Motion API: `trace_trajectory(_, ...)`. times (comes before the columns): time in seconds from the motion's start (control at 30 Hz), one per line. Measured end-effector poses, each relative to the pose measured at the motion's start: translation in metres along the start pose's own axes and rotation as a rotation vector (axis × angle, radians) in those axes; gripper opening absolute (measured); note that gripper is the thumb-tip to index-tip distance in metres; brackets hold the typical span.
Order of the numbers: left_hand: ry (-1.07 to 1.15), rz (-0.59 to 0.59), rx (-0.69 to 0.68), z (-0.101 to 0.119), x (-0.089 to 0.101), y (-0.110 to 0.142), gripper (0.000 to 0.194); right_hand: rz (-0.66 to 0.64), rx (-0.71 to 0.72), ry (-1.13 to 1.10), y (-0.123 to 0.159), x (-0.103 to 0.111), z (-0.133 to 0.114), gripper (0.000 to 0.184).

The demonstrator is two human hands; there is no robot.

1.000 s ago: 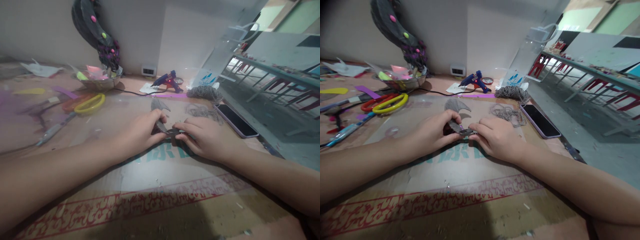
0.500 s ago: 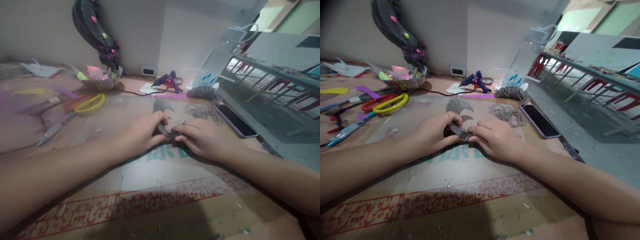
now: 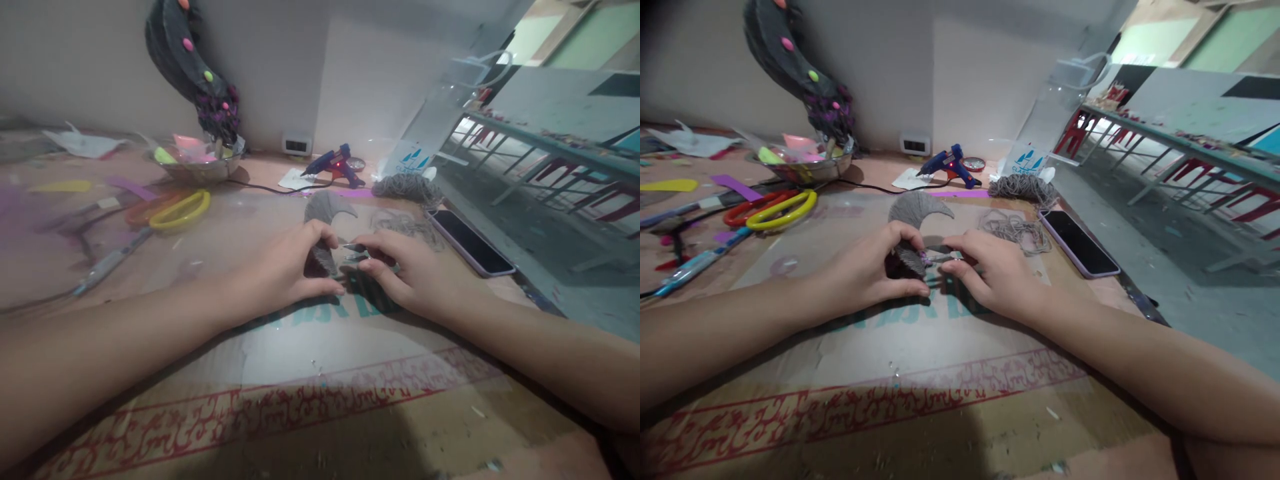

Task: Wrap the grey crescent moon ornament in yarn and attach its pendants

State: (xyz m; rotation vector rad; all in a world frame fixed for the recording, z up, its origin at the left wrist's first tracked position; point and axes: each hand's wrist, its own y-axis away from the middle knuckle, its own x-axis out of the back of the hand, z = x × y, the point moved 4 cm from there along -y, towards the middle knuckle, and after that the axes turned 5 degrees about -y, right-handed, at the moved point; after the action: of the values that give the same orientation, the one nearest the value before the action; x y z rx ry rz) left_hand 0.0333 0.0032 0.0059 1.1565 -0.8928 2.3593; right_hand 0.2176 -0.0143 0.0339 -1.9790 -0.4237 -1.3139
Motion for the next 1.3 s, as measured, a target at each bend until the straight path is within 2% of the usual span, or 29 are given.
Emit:
trace_trajectory(0.1, 0.019, 0.029, -0.028, 0.000, 0.001, 0.001, 0.040, 0.007, 0.005, -0.044, 0.000, -0.004, 0.004, 0.026)
trace_trajectory(0.2, 0.084, 0.031, -0.016, 0.002, 0.001, 0.002, 0.036, 0.050, 0.091, -0.069, 0.002, -0.008, 0.005, 0.027)
trace_trajectory(0.4, 0.142, 0.019, -0.020, 0.006, 0.001, 0.004, 0.036, 0.082, 0.212, -0.050, 0.005, -0.012, 0.002, 0.032)
trace_trajectory(0.73, 0.171, 0.001, -0.020, 0.007, 0.002, 0.005, 0.035, 0.126, 0.290, -0.015, 0.007, -0.012, 0.000, 0.029)
trace_trajectory(0.9, 0.148, 0.020, -0.038, 0.008, 0.005, 0.003, 0.042, 0.136, 0.298, -0.009, 0.007, -0.011, -0.001, 0.028)
trace_trajectory(1.13, 0.141, 0.057, -0.075, 0.008, 0.005, 0.003, 0.035, 0.122, 0.279, -0.013, 0.007, -0.010, 0.000, 0.029)
trace_trajectory(1.3, 0.166, 0.036, -0.028, 0.007, 0.003, 0.004, 0.033, 0.116, 0.263, -0.018, 0.007, -0.011, 0.001, 0.031)
